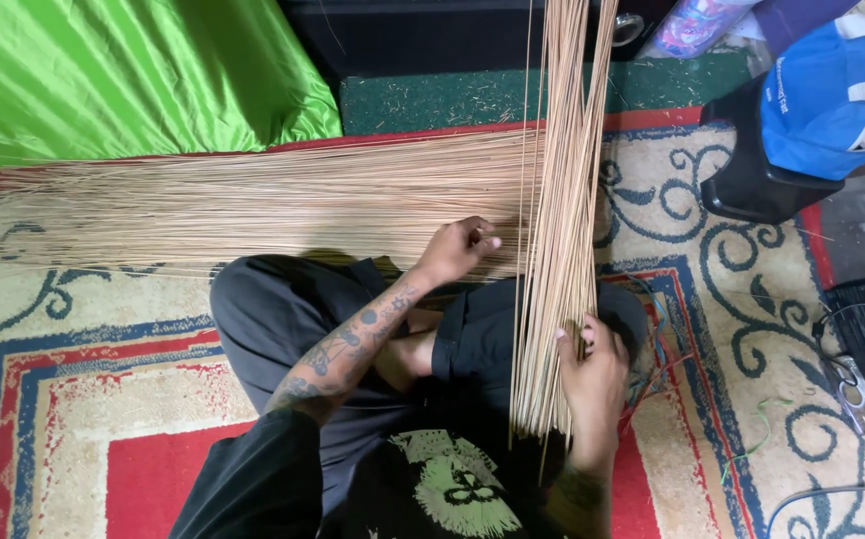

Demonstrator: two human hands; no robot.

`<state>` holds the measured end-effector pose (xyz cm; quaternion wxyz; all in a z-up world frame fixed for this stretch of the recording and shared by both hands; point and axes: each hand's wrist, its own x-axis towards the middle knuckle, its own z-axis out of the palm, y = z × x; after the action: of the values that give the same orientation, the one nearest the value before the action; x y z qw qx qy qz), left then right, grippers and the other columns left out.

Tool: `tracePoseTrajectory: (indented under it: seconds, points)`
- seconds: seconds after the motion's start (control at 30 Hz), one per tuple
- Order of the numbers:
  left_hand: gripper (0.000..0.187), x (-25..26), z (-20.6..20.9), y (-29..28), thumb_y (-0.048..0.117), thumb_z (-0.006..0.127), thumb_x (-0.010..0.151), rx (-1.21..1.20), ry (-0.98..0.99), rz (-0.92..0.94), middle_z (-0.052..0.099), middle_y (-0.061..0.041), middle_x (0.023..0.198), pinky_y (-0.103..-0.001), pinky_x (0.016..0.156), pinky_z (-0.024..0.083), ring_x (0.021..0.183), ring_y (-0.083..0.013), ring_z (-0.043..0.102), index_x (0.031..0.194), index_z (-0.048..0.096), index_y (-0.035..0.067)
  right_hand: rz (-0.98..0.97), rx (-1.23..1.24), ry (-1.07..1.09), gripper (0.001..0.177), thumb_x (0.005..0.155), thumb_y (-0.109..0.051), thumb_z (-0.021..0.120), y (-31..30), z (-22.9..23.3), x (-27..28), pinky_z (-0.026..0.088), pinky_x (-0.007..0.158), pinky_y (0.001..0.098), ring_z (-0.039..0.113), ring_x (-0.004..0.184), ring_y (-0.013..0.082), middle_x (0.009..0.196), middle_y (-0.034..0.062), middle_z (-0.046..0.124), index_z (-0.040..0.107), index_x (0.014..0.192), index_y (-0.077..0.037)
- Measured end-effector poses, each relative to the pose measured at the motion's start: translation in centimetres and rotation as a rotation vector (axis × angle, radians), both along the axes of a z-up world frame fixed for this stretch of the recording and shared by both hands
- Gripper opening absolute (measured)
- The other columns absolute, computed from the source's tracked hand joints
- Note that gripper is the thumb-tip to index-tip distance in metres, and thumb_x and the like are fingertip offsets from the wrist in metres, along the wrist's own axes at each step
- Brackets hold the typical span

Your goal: Weaving long, thin wooden sticks together to form a flat mat or bundle.

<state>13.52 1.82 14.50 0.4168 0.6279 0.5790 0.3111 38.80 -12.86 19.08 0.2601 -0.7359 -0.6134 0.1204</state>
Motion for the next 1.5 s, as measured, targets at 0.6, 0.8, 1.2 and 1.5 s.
tracePoseTrajectory:
  seconds: [0.6, 0.8, 1.2, 1.5]
  points:
    - [0.043, -14.4, -15.4, 2.1, 0.016, 0.064, 0.092, -0.059, 0.774, 0.002, 0.057, -0.011, 0.14, -0.051, 0.105, 0.049, 0.13, -0.0364, 0.057, 0.134, 0.065, 0.014, -0.081, -0.749, 1.165, 0.027, 0.082, -0.026, 0.079, 12.7, -23.1, -20.9, 0.046, 0.063, 0.0251, 0.064, 0.069, 0.0102, 0.087, -0.0076, 0.071, 0.077, 0.107, -0.019]
    - [0.034, -14.4, -16.8, 3.2, 0.04, 0.06, 0.094, -0.115, 0.733, 0.16, 0.067, -0.003, 0.128, -0.049, 0.103, 0.05, 0.126, -0.0269, 0.062, 0.116, 0.077, 0.021, -0.043, -0.548, 1.184, 0.02, 0.085, -0.012, 0.074, 13.7, -19.7, -21.7, 0.047, 0.053, 0.0213, 0.063, 0.07, 0.0142, 0.087, 0.0037, 0.063, 0.07, 0.102, -0.004]
    - [0.018, -15.0, -18.9, 3.3, 0.037, 0.063, 0.09, -0.091, 0.723, 0.171, 0.067, -0.002, 0.124, -0.047, 0.1, 0.052, 0.124, -0.0276, 0.061, 0.095, 0.078, 0.029, -0.112, -0.619, 1.162, 0.018, 0.088, -0.02, 0.072, 14.5, -21.0, -21.6, 0.049, 0.052, 0.0194, 0.065, 0.066, 0.0112, 0.085, 0.004, 0.067, 0.069, 0.102, -0.009]
    - [0.011, -17.1, -14.2, 1.1, 0.013, 0.056, 0.094, 0.051, 0.551, 0.498, 0.067, -0.002, 0.093, -0.05, 0.102, 0.046, 0.106, -0.0281, 0.067, 0.102, 0.051, 0.019, -0.115, -0.617, 1.176, 0.019, 0.088, -0.021, 0.073, 14.2, -21.6, -21.5, 0.049, 0.053, 0.0192, 0.066, 0.068, 0.0121, 0.086, 0.004, 0.068, 0.07, 0.104, -0.011]
